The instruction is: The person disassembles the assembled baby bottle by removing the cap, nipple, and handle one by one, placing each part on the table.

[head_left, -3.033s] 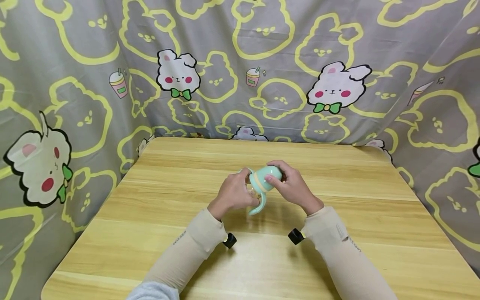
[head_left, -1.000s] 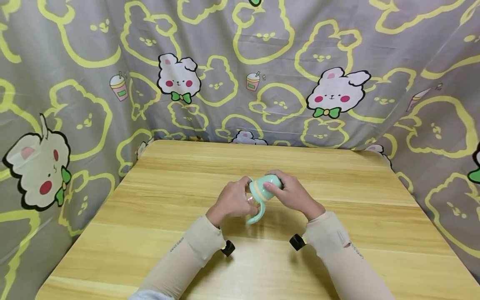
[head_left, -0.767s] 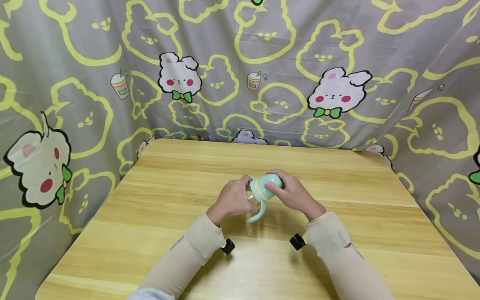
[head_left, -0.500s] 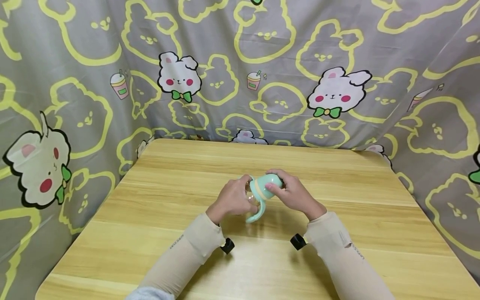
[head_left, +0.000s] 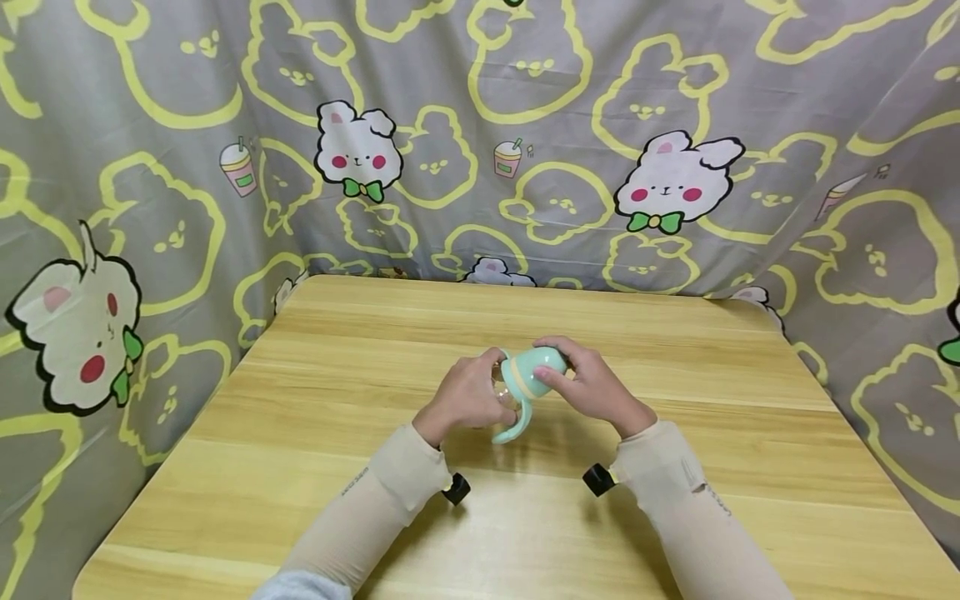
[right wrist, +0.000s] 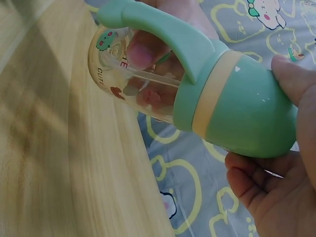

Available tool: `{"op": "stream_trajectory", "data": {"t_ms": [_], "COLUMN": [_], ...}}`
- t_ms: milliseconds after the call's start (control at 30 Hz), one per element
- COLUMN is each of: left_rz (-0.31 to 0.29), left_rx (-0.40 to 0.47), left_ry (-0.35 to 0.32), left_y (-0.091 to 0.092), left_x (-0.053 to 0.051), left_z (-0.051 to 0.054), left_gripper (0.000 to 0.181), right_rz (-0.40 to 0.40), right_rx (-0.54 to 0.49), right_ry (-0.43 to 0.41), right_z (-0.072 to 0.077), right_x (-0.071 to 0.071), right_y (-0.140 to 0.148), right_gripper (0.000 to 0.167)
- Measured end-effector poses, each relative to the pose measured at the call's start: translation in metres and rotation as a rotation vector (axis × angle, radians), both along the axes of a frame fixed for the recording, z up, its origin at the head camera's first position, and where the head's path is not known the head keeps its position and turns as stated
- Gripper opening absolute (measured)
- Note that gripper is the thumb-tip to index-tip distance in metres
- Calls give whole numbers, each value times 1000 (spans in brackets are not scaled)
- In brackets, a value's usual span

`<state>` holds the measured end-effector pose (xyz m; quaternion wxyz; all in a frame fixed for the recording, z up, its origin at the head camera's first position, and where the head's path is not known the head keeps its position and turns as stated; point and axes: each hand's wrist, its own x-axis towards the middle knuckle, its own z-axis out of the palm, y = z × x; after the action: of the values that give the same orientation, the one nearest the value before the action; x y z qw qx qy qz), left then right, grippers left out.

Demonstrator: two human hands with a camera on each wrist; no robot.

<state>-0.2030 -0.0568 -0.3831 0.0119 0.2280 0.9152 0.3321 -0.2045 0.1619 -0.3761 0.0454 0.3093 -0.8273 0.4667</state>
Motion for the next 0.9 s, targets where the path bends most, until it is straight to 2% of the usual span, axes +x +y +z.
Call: {"op": "stream_trajectory", "data": {"t_ms": [200,400,533,733,800,900], "left_rz": [-20,-30,-13,-4,-3,5], "left_rx": [50,76,48,-14,-26,-41], "left_ry": [-56,-46,-7,101,121,136], "left_y": [0,3,3,7,7,7], "left_x": [2,3,2,2,2,3], "left_z": [1,1,-1,-3,-2,-1], "left_gripper": [63,61,61,59,57,59], "right_rz": [48,-7,-72,-262,-318,-350], "right_rx": [-48,-78,-57,64,116,120], "right_ry": [29,120,129,52,0,-86], "right_z": [-2,-5,-7,-2,0,1], "right_x": [0,1,2,4,4,5], "right_y": [2,0,-5,-12,-14,-15], "right_gripper": [34,32,31,50,50,45]}}
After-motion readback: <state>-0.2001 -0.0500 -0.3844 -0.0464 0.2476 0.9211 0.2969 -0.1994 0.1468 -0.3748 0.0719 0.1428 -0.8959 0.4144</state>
